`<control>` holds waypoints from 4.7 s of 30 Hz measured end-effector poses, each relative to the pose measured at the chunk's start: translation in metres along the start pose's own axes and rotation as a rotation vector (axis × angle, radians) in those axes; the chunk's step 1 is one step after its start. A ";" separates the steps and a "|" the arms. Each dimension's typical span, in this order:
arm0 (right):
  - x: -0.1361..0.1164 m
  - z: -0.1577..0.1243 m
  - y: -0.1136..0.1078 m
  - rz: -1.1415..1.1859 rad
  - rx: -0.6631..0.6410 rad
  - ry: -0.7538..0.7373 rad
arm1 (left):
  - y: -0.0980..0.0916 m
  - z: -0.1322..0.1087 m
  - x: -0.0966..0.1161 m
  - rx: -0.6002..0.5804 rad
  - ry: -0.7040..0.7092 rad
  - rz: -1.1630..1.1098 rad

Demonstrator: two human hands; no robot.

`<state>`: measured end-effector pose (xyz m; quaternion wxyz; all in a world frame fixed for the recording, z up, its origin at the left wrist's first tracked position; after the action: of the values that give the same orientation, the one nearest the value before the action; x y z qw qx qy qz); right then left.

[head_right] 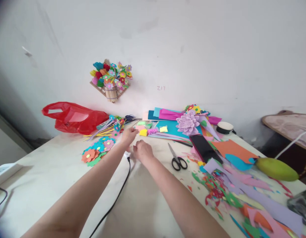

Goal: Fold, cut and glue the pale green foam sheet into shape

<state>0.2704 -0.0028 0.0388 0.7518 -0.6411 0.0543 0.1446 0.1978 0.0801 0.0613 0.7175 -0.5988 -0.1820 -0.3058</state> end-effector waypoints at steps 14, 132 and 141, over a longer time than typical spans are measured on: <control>0.106 -0.045 0.005 -0.220 0.084 0.304 | 0.066 -0.064 0.016 0.115 -0.094 0.020; 0.099 -0.012 0.003 1.234 0.163 0.077 | 0.071 -0.060 0.030 -0.240 0.160 -0.954; 0.109 -0.009 0.008 1.259 0.251 0.181 | 0.073 -0.059 0.029 -0.250 0.161 -1.028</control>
<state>0.3723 0.0053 0.0002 0.5849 -0.4034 0.4995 0.4956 0.2607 0.0230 0.0120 0.4099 -0.4879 -0.3586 -0.6821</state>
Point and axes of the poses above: each hand's wrist, its own z-axis towards the middle knuckle, its own y-axis out of the palm, x = y × z, the point moved 7 cm from there along z, towards the middle knuckle, and after that the axes turned 2 degrees about -x, right-handed, at the moved point
